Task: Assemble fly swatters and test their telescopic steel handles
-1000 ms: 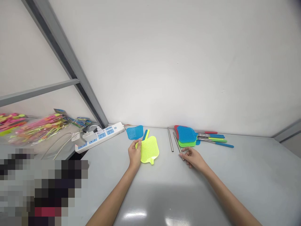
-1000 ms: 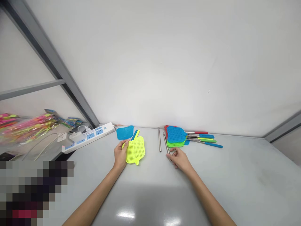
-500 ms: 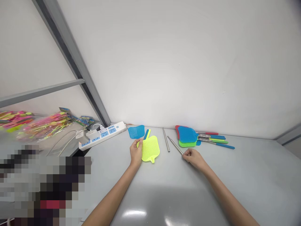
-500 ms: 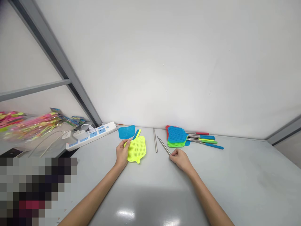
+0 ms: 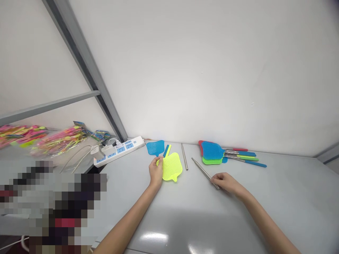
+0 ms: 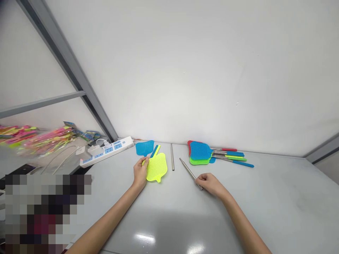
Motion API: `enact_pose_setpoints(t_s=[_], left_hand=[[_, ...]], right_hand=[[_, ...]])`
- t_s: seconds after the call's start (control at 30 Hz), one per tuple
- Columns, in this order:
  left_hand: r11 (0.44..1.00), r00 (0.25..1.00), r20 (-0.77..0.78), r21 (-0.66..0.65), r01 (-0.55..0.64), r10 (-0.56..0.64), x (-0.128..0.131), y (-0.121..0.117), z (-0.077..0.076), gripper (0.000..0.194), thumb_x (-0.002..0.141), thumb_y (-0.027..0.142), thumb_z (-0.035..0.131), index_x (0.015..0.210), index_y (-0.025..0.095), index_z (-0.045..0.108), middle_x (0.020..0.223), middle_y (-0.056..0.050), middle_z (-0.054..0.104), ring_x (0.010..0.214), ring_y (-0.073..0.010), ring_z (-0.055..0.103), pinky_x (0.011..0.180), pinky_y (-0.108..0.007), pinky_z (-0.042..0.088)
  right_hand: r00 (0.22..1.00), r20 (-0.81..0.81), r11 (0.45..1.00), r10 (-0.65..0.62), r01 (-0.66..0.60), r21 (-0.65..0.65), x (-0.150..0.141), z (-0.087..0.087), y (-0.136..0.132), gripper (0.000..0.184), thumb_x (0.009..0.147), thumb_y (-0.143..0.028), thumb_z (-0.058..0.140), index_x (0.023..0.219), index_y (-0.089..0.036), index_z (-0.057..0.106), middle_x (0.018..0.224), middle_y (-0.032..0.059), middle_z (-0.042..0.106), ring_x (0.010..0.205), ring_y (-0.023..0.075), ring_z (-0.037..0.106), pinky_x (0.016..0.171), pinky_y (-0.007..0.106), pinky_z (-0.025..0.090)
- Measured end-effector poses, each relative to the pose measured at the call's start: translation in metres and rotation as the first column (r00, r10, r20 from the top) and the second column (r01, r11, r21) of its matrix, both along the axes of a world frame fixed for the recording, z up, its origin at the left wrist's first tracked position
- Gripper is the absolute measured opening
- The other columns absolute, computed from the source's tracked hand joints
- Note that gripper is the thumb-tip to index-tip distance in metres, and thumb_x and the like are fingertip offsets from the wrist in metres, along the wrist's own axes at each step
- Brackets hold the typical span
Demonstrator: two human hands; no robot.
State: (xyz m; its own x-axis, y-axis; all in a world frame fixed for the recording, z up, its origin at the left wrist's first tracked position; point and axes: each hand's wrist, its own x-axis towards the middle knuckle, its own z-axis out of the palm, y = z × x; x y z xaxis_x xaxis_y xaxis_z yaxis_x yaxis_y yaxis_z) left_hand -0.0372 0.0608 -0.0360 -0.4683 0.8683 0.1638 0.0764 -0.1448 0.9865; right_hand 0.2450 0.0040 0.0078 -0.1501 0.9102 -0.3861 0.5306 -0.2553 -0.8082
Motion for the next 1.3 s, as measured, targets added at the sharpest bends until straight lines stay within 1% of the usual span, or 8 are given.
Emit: enact_pose_setpoints(t_s=[0.13, 0.23, 0.33, 0.47, 0.6, 0.73, 0.93, 1.3], left_hand=[[1.0, 1.0, -0.007, 0.0, 0.014, -0.014, 0.002, -0.005, 0.0, 0.024, 0.066, 0.036, 0.051, 0.075, 0.015, 0.06, 0.072, -0.003, 0.061, 0.065, -0.0154, 0.054, 0.057, -0.024, 0.04], [1.0, 1.0, -0.007, 0.002, 0.018, -0.018, 0.002, -0.006, 0.0, 0.024, 0.067, 0.036, 0.05, 0.077, 0.015, 0.058, 0.074, -0.003, 0.06, 0.066, -0.0149, 0.054, 0.057, -0.024, 0.04], [1.0, 1.0, -0.007, 0.005, 0.02, -0.02, 0.002, -0.006, 0.0, 0.025, 0.068, 0.036, 0.05, 0.079, 0.015, 0.058, 0.077, -0.004, 0.06, 0.068, -0.0151, 0.054, 0.058, -0.024, 0.04], [1.0, 1.0, -0.009, 0.004, 0.024, -0.024, 0.002, -0.006, 0.001, 0.025, 0.069, 0.036, 0.049, 0.08, 0.015, 0.058, 0.079, -0.004, 0.06, 0.07, -0.0157, 0.054, 0.06, -0.024, 0.04], [1.0, 1.0, -0.008, 0.002, 0.016, -0.016, 0.003, -0.006, 0.004, 0.024, 0.069, 0.035, 0.05, 0.079, 0.015, 0.058, 0.08, -0.004, 0.06, 0.072, -0.0164, 0.053, 0.062, -0.025, 0.04], [1.0, 1.0, -0.007, -0.001, 0.01, -0.01, 0.005, -0.006, 0.008, 0.023, 0.067, 0.034, 0.051, 0.077, 0.015, 0.06, 0.077, -0.004, 0.061, 0.071, -0.0165, 0.054, 0.062, -0.025, 0.04], [1.0, 1.0, 0.009, -0.006, 0.006, -0.006, 0.006, -0.008, 0.012, 0.023, 0.065, 0.033, 0.053, 0.075, 0.014, 0.06, 0.073, -0.003, 0.061, 0.069, -0.0158, 0.054, 0.062, -0.025, 0.04], [1.0, 0.998, 0.058, -0.022, -0.002, 0.003, 0.004, -0.007, 0.006, 0.023, 0.067, 0.034, 0.053, 0.077, 0.015, 0.059, 0.077, -0.003, 0.06, 0.068, -0.0144, 0.053, 0.061, -0.024, 0.039]], right_hand=[[0.957, -0.29, 0.992, 0.025, -0.061, -0.115, 0.006, 0.006, -0.012, 0.028, 0.069, -0.043, 0.048, 0.066, -0.015, 0.055, 0.05, -0.003, 0.04, 0.044, 0.0075, 0.031, 0.044, 0.022, 0.026], [0.838, -0.545, 0.979, 0.024, -0.129, -0.156, 0.007, 0.005, -0.022, 0.027, 0.071, -0.04, 0.049, 0.065, -0.014, 0.053, 0.053, -0.0022, 0.038, 0.047, 0.008, 0.033, 0.047, 0.022, 0.028], [0.735, -0.678, 0.97, 0.014, -0.175, -0.171, 0.007, 0.0, -0.028, 0.023, 0.071, -0.035, 0.051, 0.063, -0.014, 0.05, 0.055, -0.0013, 0.04, 0.05, 0.0081, 0.037, 0.048, 0.022, 0.03], [0.712, -0.702, 0.919, 0.016, -0.287, -0.269, 0.0, -0.012, -0.033, 0.023, 0.072, -0.037, 0.049, 0.067, -0.015, 0.046, 0.054, 0.0004, 0.049, 0.045, 0.0092, 0.044, 0.043, 0.021, 0.029], [0.69, -0.721, 0.876, 0.061, -0.383, -0.292, -0.009, -0.017, -0.037, 0.019, 0.073, -0.035, 0.047, 0.073, -0.015, 0.047, 0.043, -0.0024, 0.047, 0.035, 0.0081, 0.04, 0.04, 0.02, 0.028], [0.669, -0.737, 0.876, 0.096, -0.409, -0.257, -0.011, -0.018, -0.039, 0.019, 0.073, -0.032, 0.048, 0.072, -0.013, 0.05, 0.041, -0.0028, 0.046, 0.035, 0.0065, 0.038, 0.041, 0.019, 0.028], [0.628, -0.768, 0.858, 0.124, -0.456, -0.235, -0.006, -0.029, -0.036, 0.018, 0.073, -0.029, 0.049, 0.07, -0.011, 0.052, 0.037, -0.0036, 0.045, 0.032, 0.006, 0.036, 0.039, 0.019, 0.026], [0.663, -0.739, 0.852, 0.121, -0.451, -0.265, -0.004, -0.025, -0.035, 0.018, 0.074, -0.023, 0.047, 0.072, -0.008, 0.058, 0.036, -0.0041, 0.042, 0.031, 0.0051, 0.032, 0.038, 0.019, 0.025]])
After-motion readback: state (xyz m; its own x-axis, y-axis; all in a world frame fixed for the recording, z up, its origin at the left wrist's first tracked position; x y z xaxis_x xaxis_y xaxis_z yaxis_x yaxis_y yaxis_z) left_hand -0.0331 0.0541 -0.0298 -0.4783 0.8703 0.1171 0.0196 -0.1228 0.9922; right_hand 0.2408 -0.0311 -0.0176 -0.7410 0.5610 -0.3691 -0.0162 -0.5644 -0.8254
